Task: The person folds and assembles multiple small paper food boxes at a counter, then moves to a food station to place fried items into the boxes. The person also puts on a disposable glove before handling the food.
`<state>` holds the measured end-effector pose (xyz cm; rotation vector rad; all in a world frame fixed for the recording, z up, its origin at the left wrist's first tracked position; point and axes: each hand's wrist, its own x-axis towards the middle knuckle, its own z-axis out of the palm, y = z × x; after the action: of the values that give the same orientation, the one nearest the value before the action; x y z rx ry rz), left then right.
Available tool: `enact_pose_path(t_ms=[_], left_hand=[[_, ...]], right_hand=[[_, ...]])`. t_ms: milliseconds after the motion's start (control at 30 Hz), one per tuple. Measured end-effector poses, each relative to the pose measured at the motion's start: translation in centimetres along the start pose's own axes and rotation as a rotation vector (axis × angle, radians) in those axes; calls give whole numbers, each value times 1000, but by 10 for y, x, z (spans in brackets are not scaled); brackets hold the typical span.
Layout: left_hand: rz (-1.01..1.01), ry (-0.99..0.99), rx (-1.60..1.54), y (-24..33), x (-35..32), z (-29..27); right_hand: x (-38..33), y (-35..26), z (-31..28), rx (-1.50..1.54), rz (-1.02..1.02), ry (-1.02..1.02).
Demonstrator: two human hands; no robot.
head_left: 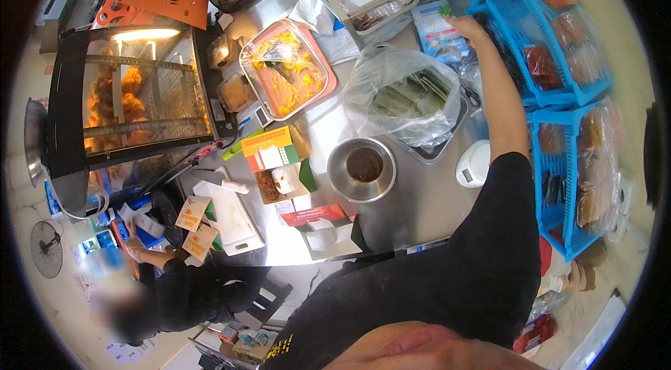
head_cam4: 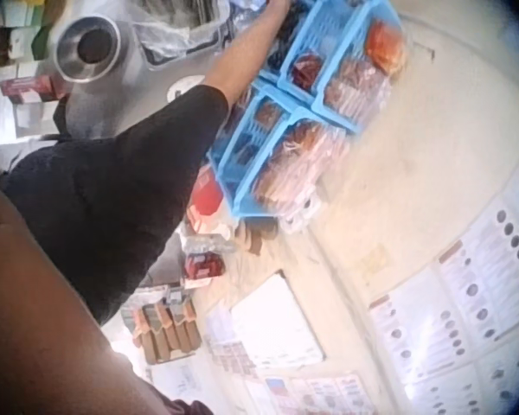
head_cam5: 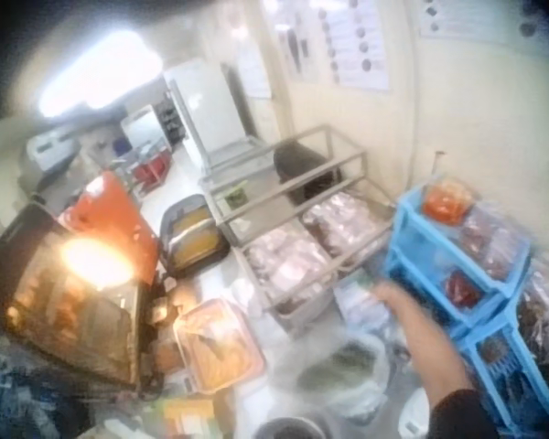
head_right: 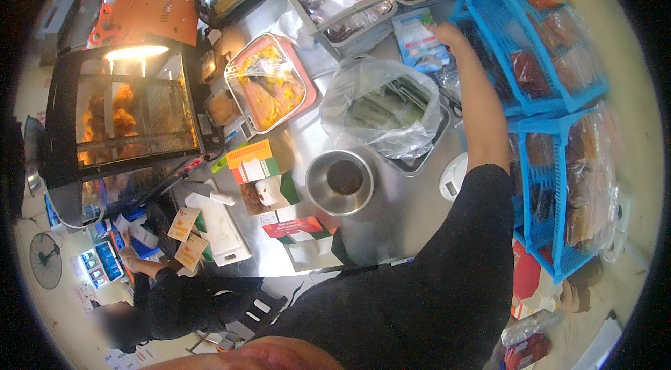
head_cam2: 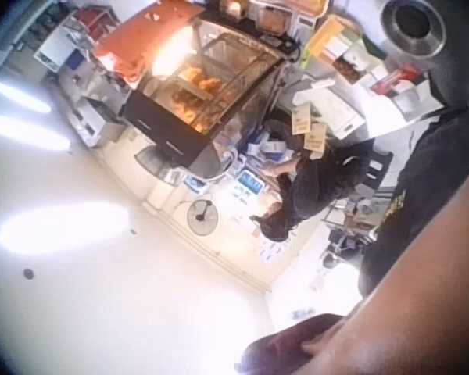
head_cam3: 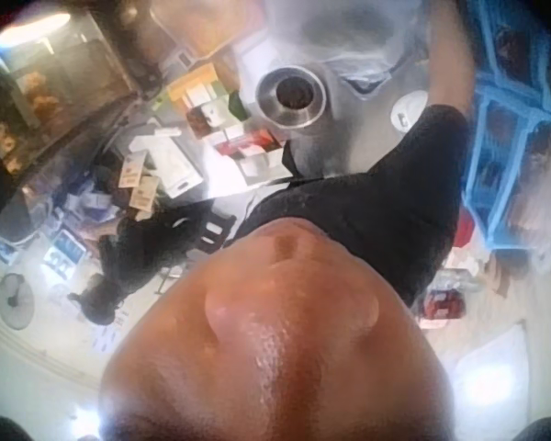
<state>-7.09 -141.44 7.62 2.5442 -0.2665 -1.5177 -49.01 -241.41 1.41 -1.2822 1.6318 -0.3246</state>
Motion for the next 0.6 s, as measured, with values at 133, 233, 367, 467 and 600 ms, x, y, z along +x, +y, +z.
enact_pose_path(t_ms=[133, 233, 367, 467, 600], left_hand=[[101, 26, -37, -31, -1, -4], [195, 2, -5, -30, -1, -13], [38, -221, -9, 56, -5, -35], [286, -245, 74, 174, -30, -42], [747, -675, -493, 336, -56, 30]], right_hand=[[5, 17, -20, 183, -53, 32], [-32, 15, -29, 394, 26, 3], [-144, 14, -22, 650, -87, 98], [-271, 26, 0, 840, -153, 89], [-435, 40, 65, 975, -119, 32]])
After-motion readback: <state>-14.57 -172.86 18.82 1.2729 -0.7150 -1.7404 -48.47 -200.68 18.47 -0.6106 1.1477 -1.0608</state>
